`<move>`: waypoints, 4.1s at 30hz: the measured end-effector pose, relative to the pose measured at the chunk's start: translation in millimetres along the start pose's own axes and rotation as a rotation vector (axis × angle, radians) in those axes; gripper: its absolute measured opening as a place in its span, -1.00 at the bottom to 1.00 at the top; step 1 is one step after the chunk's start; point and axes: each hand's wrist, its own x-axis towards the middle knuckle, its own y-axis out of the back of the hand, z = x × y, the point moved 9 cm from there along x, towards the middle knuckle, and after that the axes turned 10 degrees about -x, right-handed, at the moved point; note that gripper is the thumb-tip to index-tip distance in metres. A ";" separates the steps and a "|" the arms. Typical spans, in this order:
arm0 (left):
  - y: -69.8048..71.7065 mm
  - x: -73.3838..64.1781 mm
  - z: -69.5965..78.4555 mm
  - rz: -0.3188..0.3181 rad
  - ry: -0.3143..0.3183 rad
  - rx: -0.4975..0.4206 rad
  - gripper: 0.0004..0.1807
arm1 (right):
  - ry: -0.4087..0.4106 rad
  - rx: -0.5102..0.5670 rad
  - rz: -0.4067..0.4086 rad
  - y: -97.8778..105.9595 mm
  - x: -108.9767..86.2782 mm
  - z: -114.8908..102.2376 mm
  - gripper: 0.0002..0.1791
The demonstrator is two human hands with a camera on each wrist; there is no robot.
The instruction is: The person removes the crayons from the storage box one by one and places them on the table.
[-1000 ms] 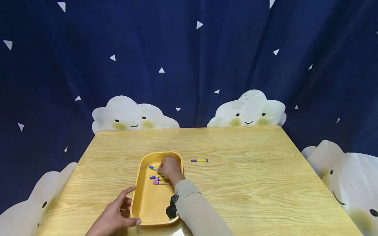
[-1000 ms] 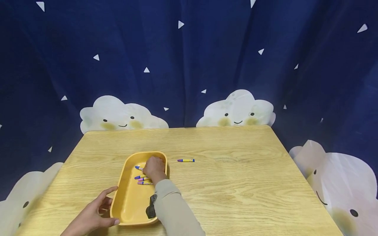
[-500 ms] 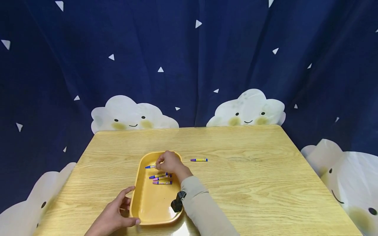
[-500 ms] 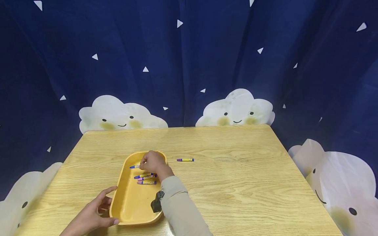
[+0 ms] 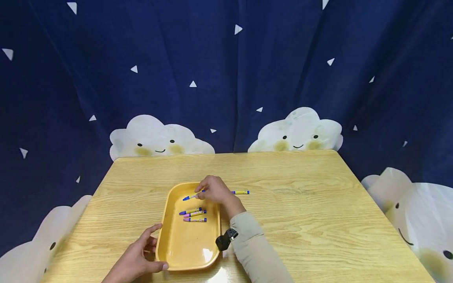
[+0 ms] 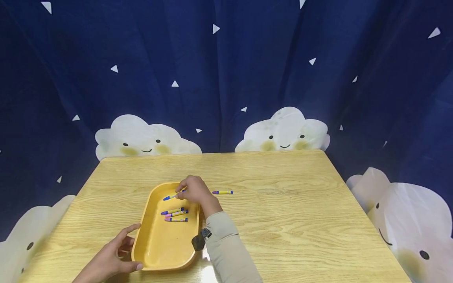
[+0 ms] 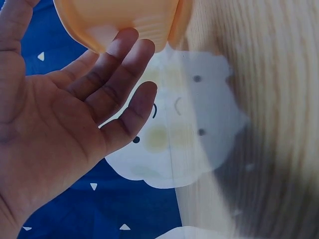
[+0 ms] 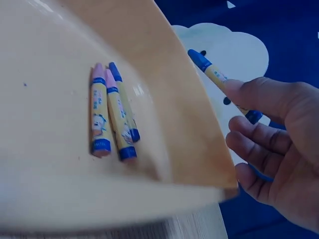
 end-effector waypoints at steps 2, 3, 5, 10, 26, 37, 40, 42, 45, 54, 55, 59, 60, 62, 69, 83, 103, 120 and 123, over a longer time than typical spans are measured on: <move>0.0 0.0 -0.8 0.002 0.011 0.000 0.07 | 0.008 0.026 0.005 3.2 -2.6 2.8 -0.88; 0.1 0.1 -1.4 0.003 0.018 -0.002 0.08 | 0.019 0.037 0.011 4.9 -3.9 3.9 -0.87; 0.1 0.4 -2.9 0.006 0.038 -0.007 0.09 | 0.032 0.061 0.024 9.1 -7.3 6.9 -0.87; -0.2 0.7 -4.4 0.007 0.047 -0.017 0.10 | 0.056 0.103 0.061 19.7 -16.9 17.3 -0.89; -0.7 2.0 -7.4 -0.015 0.047 -0.062 0.11 | -0.057 0.199 0.180 40.9 -44.6 69.4 -0.89; 0.0 1.1 -7.2 -0.016 0.059 -0.061 0.12 | -0.117 0.263 0.280 51.6 -67.0 107.7 -0.89; 0.0 0.9 -7.1 -0.016 0.063 -0.060 0.12 | -0.148 0.273 0.283 51.3 -70.9 117.2 -0.91; 0.2 0.8 -6.9 -0.014 0.062 -0.060 0.12 | -0.173 0.266 0.277 49.7 -72.7 122.9 -0.91; 0.5 0.6 -6.4 -0.014 0.055 -0.059 0.12 | -0.207 0.264 0.272 46.9 -75.4 129.9 -0.89; 0.3 1.7 -6.5 -0.013 0.038 -0.045 0.10 | -0.255 0.271 0.270 37.0 -81.7 144.2 -0.91; 0.4 1.7 -6.4 -0.012 0.036 -0.043 0.09 | -0.261 0.270 0.265 35.9 -82.2 145.4 -0.91; 0.8 1.6 -5.9 -0.008 0.035 -0.038 0.09 | -0.274 0.262 0.263 33.6 -84.6 148.7 -0.92; 0.9 1.6 -5.9 -0.007 0.038 -0.039 0.09 | -0.275 0.261 0.266 33.4 -84.8 149.4 -0.92; 0.9 1.5 -6.5 -0.007 0.047 -0.046 0.10 | -0.277 0.246 0.273 33.4 -85.1 150.3 -0.92; 0.8 1.7 -8.4 -0.010 0.063 -0.052 0.11 | -0.296 0.198 0.299 31.3 -85.1 154.5 -0.91; 0.2 1.4 -5.5 -0.015 0.026 -0.052 0.10 | -0.284 0.096 0.289 26.5 -82.9 153.7 -0.90; 1.1 0.5 -5.8 -0.011 0.041 -0.047 0.11 | -0.326 0.135 0.171 40.6 -83.9 138.2 -0.76; 0.3 0.5 -7.1 -0.019 0.027 -0.038 0.09 | -0.240 0.122 0.040 67.1 -66.0 72.2 -0.63; 1.1 0.6 -7.0 -0.010 0.038 -0.032 0.10 | -0.227 0.129 0.037 65.4 -60.2 61.3 -0.63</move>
